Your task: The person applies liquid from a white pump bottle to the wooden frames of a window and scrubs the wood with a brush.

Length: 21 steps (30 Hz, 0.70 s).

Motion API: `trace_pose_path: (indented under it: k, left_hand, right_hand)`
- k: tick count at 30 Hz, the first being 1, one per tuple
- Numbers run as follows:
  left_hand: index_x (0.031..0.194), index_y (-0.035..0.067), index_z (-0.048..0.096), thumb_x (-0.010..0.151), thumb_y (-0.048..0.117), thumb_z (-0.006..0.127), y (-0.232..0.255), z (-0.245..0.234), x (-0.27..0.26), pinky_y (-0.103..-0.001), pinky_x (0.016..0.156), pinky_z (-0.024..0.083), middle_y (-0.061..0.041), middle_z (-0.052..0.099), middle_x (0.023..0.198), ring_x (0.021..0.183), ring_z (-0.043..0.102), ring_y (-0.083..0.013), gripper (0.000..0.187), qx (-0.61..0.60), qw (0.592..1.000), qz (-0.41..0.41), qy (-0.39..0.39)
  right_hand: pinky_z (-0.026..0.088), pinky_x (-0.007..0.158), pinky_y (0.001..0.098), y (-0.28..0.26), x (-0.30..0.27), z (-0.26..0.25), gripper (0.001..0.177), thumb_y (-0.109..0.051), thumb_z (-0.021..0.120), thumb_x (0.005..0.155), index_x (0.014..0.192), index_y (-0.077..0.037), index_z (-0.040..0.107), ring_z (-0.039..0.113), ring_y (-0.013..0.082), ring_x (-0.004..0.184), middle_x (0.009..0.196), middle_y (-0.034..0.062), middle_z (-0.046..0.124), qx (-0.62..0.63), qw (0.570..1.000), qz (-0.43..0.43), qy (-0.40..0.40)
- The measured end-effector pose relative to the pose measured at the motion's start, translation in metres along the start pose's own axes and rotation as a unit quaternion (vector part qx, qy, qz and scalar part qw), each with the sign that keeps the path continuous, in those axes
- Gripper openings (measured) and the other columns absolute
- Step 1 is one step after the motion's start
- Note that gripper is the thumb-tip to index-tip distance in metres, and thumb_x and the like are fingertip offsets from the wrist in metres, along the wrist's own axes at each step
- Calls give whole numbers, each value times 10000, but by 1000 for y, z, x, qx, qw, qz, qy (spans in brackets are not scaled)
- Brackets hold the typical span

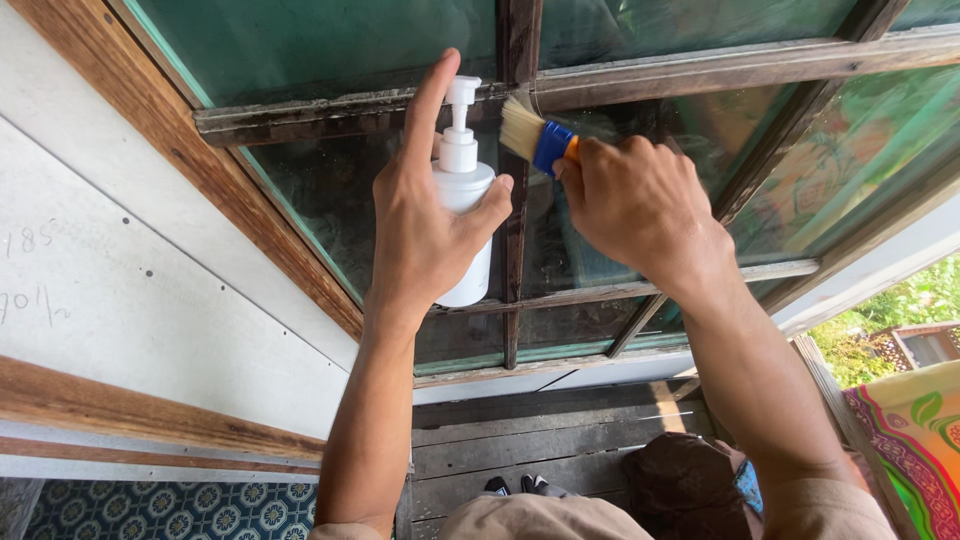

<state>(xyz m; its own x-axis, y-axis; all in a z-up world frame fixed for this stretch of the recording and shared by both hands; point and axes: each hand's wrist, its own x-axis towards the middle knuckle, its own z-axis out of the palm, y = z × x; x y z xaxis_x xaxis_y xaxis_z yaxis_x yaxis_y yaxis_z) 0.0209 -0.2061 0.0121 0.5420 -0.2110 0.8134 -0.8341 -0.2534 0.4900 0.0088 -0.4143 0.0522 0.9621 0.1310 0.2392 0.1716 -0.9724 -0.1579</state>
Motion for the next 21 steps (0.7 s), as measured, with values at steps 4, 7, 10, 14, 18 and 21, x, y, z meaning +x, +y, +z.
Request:
trace_pose_path:
  k: [4, 7, 10, 14, 18, 21]
  left_hand:
    - [1651, 187, 305, 895, 116, 833, -3, -4, -9, -358, 979, 656, -128, 600, 1578, 936, 744, -198, 925, -26, 994, -105, -19]
    - [1611, 184, 295, 928, 91, 842, -7, -8, -14, -377, 1015, 611, -152, 511, 1590, 1030, 725, -201, 880, 8, 999, -33, -2]
    - [1610, 178, 298, 908, 139, 839, -12, -8, -18, -371, 954, 648, -134, 556, 1556, 933, 716, -174, 887, -9, 997, -69, -14]
    - [1638, 189, 299, 931, 186, 842, -18, -13, -24, -342, 952, 648, -131, 525, 1614, 962, 738, -173, 892, -16, 997, -68, -17]
    - [1611, 179, 295, 923, 166, 838, -21, -17, -29, -333, 950, 640, -145, 456, 1644, 990, 753, -183, 876, -26, 998, -58, -15]
    - [1615, 184, 295, 928, 151, 836, -23, -18, -30, -333, 966, 643, -136, 442, 1655, 1053, 753, -193, 875, -34, 998, -53, -22]
  right_hand:
    - [494, 407, 424, 11, -6, 0, 415, -298, 483, 1146, 915, 4, 651, 584, 271, 425, 580, 137, 609, 25, 993, 31, 114]
    - [503, 429, 421, 5, -5, 2, 439, -309, 477, 1151, 902, 4, 658, 584, 267, 435, 584, 145, 619, 19, 993, 49, 107]
    - [502, 398, 416, -2, -5, 3, 398, -298, 458, 1094, 897, -14, 656, 605, 258, 377, 558, 133, 637, 17, 998, 66, -6]
    - [511, 383, 423, 15, -4, -5, 424, -279, 464, 1126, 902, 2, 690, 604, 273, 396, 582, 153, 632, -16, 996, 61, 63]
    - [501, 465, 417, 23, -7, -7, 472, -309, 513, 1202, 918, 23, 692, 601, 260, 478, 626, 169, 631, -8, 978, 86, 190]
    - [508, 486, 424, 15, -10, -7, 426, -263, 504, 1151, 893, 10, 705, 587, 271, 469, 624, 184, 633, -58, 989, 38, 128]
